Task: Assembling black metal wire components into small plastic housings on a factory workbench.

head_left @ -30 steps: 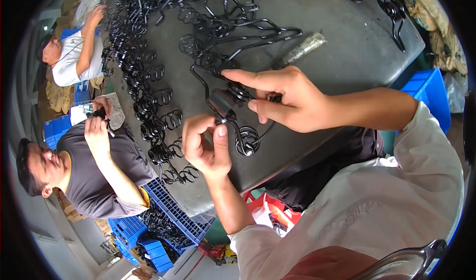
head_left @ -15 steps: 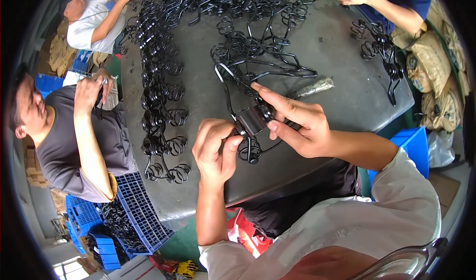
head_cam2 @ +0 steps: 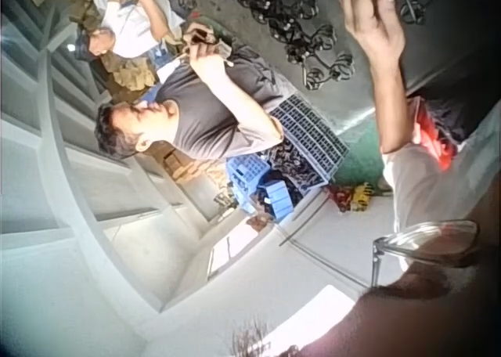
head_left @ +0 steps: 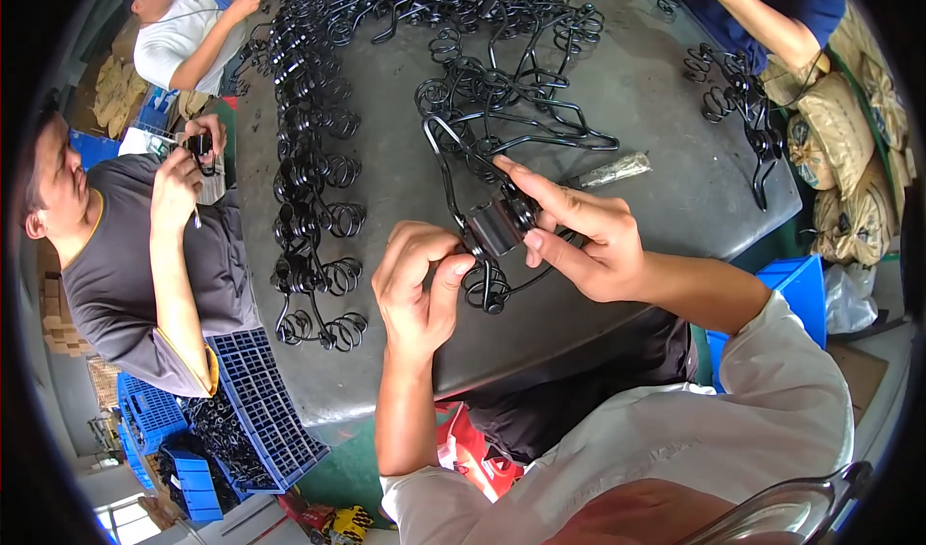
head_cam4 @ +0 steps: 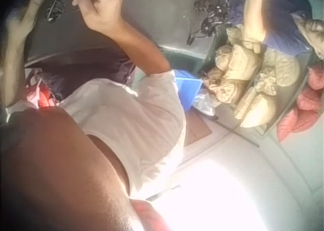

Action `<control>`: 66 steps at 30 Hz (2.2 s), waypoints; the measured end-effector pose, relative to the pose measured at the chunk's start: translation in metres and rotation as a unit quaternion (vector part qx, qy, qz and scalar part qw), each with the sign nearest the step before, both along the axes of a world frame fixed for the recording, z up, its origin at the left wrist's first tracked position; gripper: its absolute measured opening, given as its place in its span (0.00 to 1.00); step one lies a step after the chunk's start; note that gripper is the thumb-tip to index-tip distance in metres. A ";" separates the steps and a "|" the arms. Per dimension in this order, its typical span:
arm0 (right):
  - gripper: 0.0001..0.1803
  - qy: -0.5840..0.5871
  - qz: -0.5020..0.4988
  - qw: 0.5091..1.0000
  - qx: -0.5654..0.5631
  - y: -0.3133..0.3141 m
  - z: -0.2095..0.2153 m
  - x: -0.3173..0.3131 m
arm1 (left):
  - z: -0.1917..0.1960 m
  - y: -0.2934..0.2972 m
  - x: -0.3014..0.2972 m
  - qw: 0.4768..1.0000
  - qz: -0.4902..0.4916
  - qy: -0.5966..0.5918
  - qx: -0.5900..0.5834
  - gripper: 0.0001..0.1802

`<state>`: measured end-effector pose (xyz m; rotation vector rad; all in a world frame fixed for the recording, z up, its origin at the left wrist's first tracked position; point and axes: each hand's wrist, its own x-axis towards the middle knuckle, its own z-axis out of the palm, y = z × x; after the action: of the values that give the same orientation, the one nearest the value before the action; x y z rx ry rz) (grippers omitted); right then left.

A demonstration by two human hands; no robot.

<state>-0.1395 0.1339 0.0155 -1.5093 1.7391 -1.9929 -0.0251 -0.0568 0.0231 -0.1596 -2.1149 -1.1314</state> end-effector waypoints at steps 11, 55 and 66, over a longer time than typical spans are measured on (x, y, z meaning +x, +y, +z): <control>0.37 -0.062 0.105 0.992 0.030 -0.003 0.001 0.005 | -0.004 0.008 -0.007 0.864 -0.075 -0.165 0.470 0.39; 0.11 -0.119 0.056 0.971 0.200 -0.018 -0.006 -0.003 | 0.005 -0.010 -0.001 0.878 0.157 -0.388 0.232 0.40; 0.17 -0.096 0.018 0.972 0.214 -0.026 -0.010 -0.009 | -0.006 0.000 0.060 0.871 0.082 -0.385 0.292 0.23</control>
<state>-0.1481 0.1077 0.0056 -1.1586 1.8838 -1.5499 0.0345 -0.0571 0.0167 0.8753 -2.2218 -1.8758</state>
